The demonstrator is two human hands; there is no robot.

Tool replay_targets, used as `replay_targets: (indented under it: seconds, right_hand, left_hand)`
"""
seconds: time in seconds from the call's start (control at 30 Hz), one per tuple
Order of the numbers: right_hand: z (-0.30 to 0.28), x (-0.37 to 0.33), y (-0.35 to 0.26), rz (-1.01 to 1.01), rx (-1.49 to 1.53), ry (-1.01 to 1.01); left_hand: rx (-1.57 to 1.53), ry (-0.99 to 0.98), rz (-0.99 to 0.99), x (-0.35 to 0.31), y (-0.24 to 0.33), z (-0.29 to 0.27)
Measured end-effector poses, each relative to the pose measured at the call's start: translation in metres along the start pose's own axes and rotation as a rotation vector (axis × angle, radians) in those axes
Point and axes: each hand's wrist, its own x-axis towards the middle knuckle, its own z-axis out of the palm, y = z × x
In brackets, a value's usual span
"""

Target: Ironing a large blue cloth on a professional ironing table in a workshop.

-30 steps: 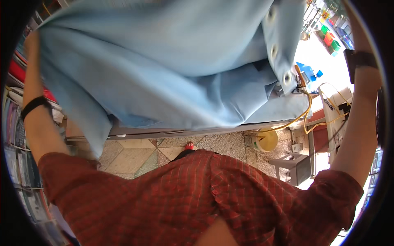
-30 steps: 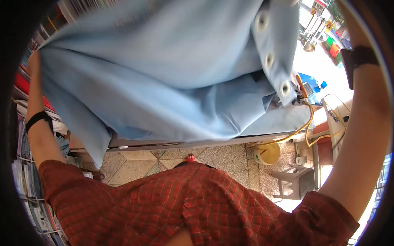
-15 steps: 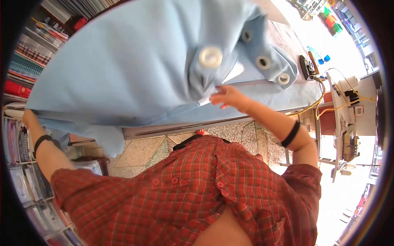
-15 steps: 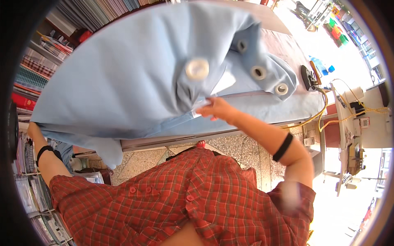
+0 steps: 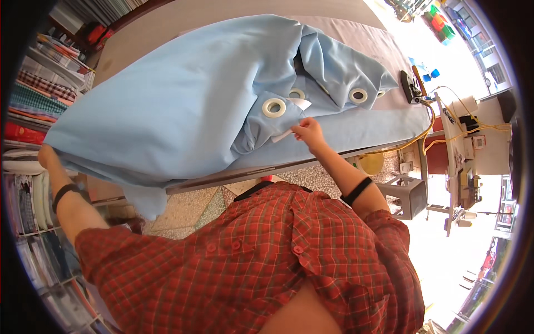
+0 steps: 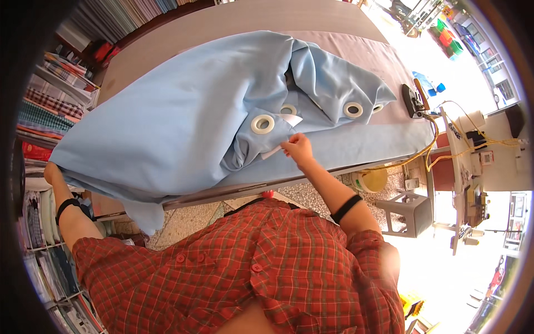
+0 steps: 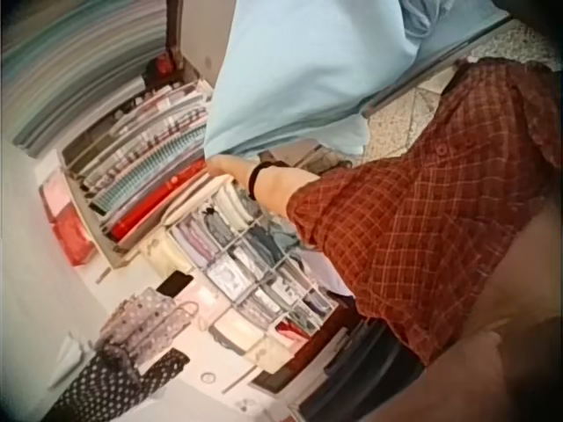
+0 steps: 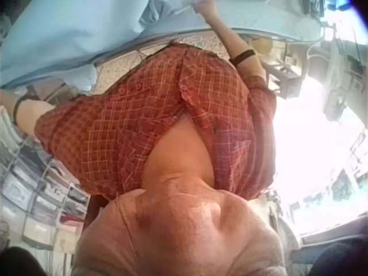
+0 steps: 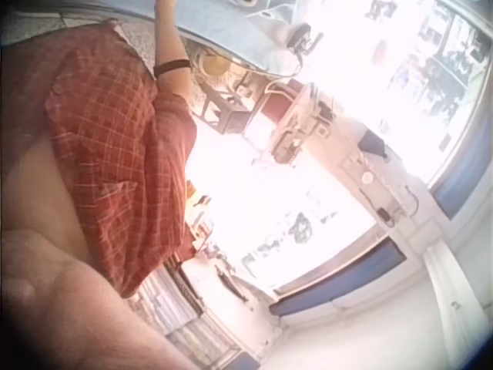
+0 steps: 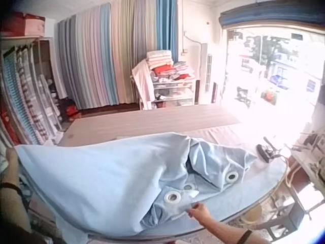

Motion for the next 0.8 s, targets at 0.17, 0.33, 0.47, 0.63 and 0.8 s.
replay_targets:
  seconds: [0.17,0.33,0.47,0.63,0.8]
  right_hand:
    - [-0.127,-0.022,-0.076,-0.351,0.375,0.381]
    - [-0.204,-0.048,-0.037,0.166,-0.248,0.165]
    - [-0.158,-0.033,-0.034,-0.195,-0.611,0.209]
    - [-0.061,0.014,-0.061,0.064,-0.244,-0.150]
    - [-0.035,0.047,-0.048,0.341,-0.147,-0.229]
  left_hand:
    - [-0.116,0.036,0.030,0.028,-0.038,-0.022]
    - [-0.170,0.073,0.376,0.025,-0.064,-0.029]
    - [-0.433,0.021,0.375,-0.012,-0.048,0.010]
    - [-0.200,0.063,0.618,-0.003,-0.033,-0.006]
    - [-0.412,0.038,0.572,-0.017,-0.037,0.002]
